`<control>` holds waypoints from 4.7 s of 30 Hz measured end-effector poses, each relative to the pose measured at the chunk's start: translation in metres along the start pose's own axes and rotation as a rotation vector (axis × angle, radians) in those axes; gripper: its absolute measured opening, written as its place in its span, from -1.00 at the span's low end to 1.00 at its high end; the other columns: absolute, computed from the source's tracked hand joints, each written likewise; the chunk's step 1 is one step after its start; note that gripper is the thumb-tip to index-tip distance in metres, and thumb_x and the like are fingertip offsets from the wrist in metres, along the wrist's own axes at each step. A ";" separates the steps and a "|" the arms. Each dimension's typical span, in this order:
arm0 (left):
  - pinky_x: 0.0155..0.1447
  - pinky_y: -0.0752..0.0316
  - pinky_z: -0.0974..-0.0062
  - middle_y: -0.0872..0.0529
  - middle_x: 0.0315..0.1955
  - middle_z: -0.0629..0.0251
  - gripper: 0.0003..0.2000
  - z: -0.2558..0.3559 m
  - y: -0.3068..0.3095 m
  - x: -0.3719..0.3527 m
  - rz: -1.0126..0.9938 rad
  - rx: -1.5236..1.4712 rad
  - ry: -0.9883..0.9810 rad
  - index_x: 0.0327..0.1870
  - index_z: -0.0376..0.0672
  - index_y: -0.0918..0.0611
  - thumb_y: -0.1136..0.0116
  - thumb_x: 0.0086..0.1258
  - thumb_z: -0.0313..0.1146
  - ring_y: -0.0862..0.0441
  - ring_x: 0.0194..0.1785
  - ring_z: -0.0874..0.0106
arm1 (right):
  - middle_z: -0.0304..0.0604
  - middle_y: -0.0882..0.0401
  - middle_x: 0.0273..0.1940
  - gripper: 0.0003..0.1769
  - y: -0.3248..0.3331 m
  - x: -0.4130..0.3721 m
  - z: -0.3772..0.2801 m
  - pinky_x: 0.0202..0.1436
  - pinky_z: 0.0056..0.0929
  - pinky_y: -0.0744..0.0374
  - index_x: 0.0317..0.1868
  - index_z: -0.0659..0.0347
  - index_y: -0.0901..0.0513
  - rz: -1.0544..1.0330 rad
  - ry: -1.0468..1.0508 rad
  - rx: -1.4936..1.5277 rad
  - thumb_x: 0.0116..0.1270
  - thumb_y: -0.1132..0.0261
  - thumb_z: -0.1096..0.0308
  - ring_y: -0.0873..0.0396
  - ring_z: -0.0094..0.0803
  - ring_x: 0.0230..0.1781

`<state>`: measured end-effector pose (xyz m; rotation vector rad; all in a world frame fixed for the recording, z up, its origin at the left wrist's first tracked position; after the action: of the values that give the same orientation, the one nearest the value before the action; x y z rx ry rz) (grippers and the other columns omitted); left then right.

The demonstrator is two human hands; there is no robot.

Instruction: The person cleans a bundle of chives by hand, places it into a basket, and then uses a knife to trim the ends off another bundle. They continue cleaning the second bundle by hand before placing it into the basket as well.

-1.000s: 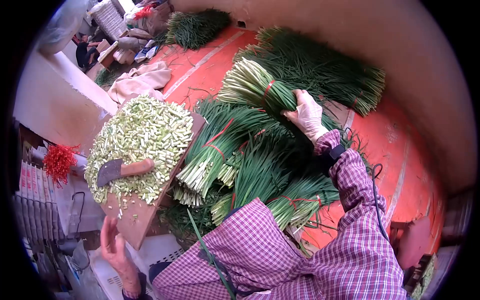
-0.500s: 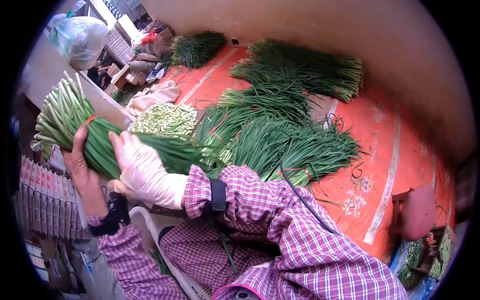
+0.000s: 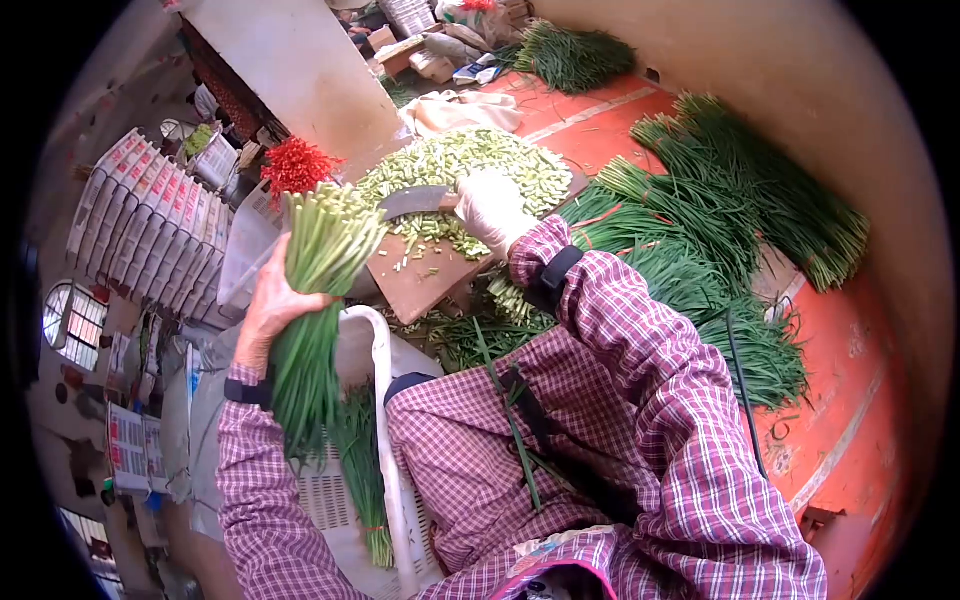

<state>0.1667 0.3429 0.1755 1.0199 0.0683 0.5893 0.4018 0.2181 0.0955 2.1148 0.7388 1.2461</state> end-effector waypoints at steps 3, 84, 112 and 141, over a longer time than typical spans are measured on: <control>0.24 -0.46 0.41 -0.66 0.04 0.03 -0.05 -0.027 -0.056 0.017 -0.079 -0.129 0.020 0.33 -0.25 -0.32 -0.52 -0.25 -0.27 -0.63 0.10 0.28 | 0.08 -0.66 -0.37 -0.84 -0.046 0.010 0.028 -0.21 -0.10 -0.60 -0.30 0.23 -0.64 -0.117 -0.023 -0.159 0.18 -0.17 0.38 -0.67 0.01 -0.33; 0.07 -0.52 0.13 -0.65 -0.05 -0.01 -0.20 -0.021 -0.147 0.056 0.053 0.348 0.040 0.16 -0.23 -0.46 -0.42 -0.27 -0.14 -0.61 0.02 0.03 | 0.09 -0.62 -0.52 -0.74 -0.014 -0.086 0.005 -0.34 -0.11 -0.59 -0.29 0.27 -0.56 -0.449 -0.040 -0.039 0.35 -0.17 0.21 -0.65 0.02 -0.43; 0.44 -0.10 -0.07 -0.62 -0.02 0.38 -0.59 0.173 -0.007 -0.125 0.367 0.271 -0.834 0.16 0.23 -0.50 -0.24 0.28 -0.11 -0.52 0.17 0.38 | -0.13 -0.50 0.21 -0.54 -0.074 -0.088 -0.148 0.18 -0.28 -0.58 0.30 0.20 -0.39 -0.621 -0.829 2.262 0.54 -0.01 0.13 -0.54 -0.33 0.11; 0.09 -0.62 0.34 -0.68 -0.06 0.23 -0.65 -0.035 -0.039 -0.231 0.406 -1.379 0.594 0.13 -0.29 -0.52 -0.22 0.34 -0.46 -0.67 -0.03 0.34 | -0.13 -0.63 -0.02 -0.53 -0.071 -0.234 -0.212 0.05 -0.34 -0.65 0.12 0.32 -0.52 -0.394 -0.993 2.162 0.26 -0.41 0.32 -0.65 -0.35 -0.07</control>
<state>-0.0225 0.2418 0.0760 -0.5147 -0.0326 1.0586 0.1037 0.1433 -0.0045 2.7980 2.1264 -1.7547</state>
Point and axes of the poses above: each hand's wrist, its own x-axis towards the middle knuckle, its own y-axis out of the back of the hand, z = x × y, the point moved 9 cm from there along x, towards the middle knuckle
